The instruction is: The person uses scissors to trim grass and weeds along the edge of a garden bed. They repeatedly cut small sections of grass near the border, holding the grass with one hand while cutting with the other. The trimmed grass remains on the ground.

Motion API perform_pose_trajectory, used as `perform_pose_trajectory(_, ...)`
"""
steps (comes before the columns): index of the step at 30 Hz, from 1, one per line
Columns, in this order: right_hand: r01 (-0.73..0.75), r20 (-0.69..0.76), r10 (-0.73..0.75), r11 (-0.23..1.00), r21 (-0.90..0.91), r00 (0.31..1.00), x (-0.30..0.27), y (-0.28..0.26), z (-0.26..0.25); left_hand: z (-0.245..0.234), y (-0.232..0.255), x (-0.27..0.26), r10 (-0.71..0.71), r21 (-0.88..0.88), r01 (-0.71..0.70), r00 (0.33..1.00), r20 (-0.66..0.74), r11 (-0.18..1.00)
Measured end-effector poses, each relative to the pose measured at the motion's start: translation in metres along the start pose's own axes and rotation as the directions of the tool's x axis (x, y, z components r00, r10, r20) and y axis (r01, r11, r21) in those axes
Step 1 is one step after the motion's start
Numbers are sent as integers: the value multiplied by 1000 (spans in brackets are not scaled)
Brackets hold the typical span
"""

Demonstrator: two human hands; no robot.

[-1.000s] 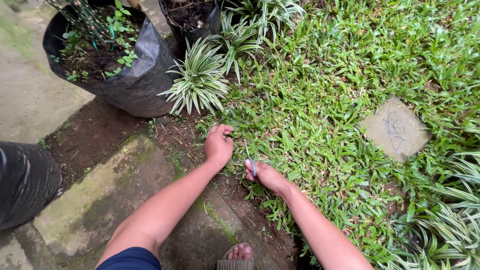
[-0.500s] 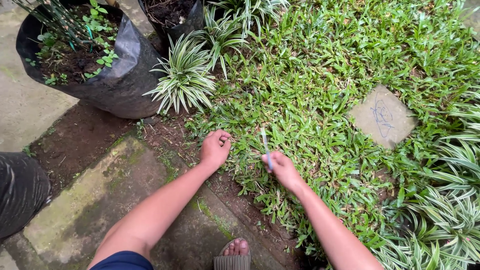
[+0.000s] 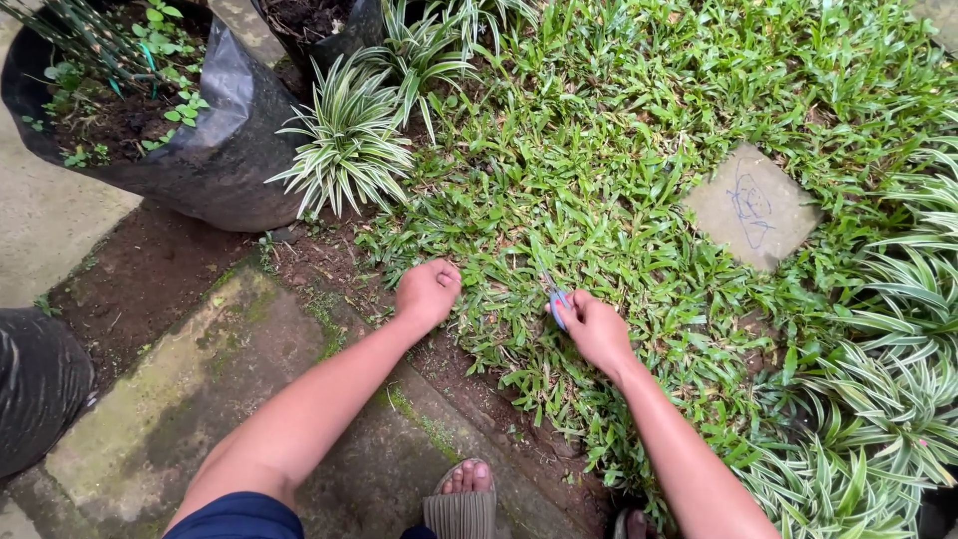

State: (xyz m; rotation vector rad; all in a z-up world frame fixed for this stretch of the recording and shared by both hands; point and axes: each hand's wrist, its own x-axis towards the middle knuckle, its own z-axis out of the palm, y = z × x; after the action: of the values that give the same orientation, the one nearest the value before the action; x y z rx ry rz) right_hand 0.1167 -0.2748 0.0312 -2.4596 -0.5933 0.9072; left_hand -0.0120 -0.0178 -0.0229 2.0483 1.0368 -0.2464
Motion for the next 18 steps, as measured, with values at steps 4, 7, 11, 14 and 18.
perform_pose_trajectory(4,54,88,-42,989,-138,995,-10,11,-8,-25,17,-18,-7,-85,-1,996,-92,996)
perform_pose_trajectory(7,48,142,-11,963,-263,990,-24,2,-19,-32,19,-23,-9,-159,-11,992,-126,987)
perform_pose_trajectory(11,42,203,10,968,-247,979,-45,-25,-27,-32,19,-30,4,-251,-41,989,-148,967)
perform_pose_trajectory(14,87,146,-55,970,-227,988,-31,-14,-3,-39,26,-29,-27,-238,-21,980,-195,971)
perform_pose_trajectory(18,39,18,-36,979,-198,999,-27,-11,-4,-42,25,-30,-53,-241,3,978,-201,970)
